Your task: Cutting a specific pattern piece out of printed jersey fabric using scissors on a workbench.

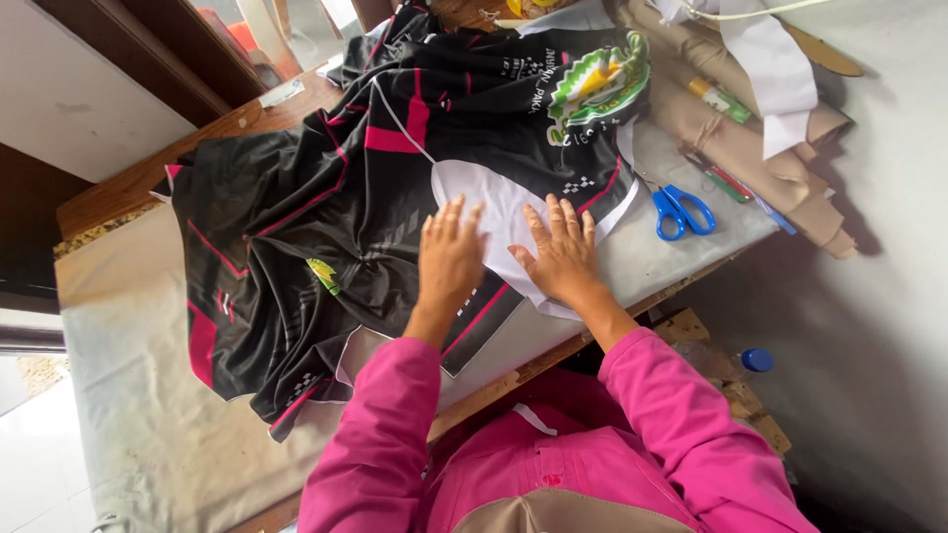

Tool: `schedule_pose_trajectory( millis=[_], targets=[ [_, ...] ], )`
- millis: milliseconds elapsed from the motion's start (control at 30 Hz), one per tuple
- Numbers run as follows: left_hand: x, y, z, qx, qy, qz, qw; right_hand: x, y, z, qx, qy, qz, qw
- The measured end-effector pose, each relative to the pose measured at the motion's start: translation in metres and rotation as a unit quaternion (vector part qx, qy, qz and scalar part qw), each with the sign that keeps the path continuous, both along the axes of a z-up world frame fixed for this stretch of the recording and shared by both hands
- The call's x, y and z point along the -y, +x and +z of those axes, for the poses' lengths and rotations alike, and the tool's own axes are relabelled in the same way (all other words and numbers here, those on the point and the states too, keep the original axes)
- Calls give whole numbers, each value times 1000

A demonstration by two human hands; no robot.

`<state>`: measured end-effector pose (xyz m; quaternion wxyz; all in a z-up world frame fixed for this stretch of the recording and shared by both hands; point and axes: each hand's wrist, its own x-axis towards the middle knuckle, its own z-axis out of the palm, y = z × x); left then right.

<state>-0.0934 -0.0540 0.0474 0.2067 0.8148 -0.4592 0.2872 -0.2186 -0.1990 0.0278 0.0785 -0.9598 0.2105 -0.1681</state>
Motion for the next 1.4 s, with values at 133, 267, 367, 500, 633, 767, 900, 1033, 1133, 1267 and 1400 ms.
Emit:
schedule_pose_trajectory(
  millis=[133,267,367,500,633,767,900,1033,1133,1267,1400],
  targets=[
    [-13,-38,-11,-135,119,-64,981,21,-6,-32,94,-71,12,993],
    [-72,-61,0,-57,93,-49,993,84,-64,-18,204,-77,-11,976],
    [-124,-67,-6,-178,25,-108,978,126,-103,-17,150,-99,-94,979],
    [-172,-62,-31,-211,115,-176,955,157,-128,-39,51,-99,-133,985],
    [-173,-58,-59,-183,109,-206,955,157,-128,-30,-61,-72,-181,979],
    [-162,-58,-19,-158,130,-213,955,175,-119,-38,-80,-83,-173,978],
    [-158,-63,-9,-155,135,-252,946,160,-110,7,-182,9,-177,967],
    [-145,-61,9,-205,109,-291,928,140,-110,50,-2,440,-208,873],
    [-101,-66,21,-175,10,-244,954,92,-120,100,37,700,-113,704],
    [-56,-69,15,-173,1,-148,974,34,-146,83,-35,682,-58,728],
    [-42,-77,4,-272,141,6,952,7,-189,66,-151,836,19,527]
  ],
)
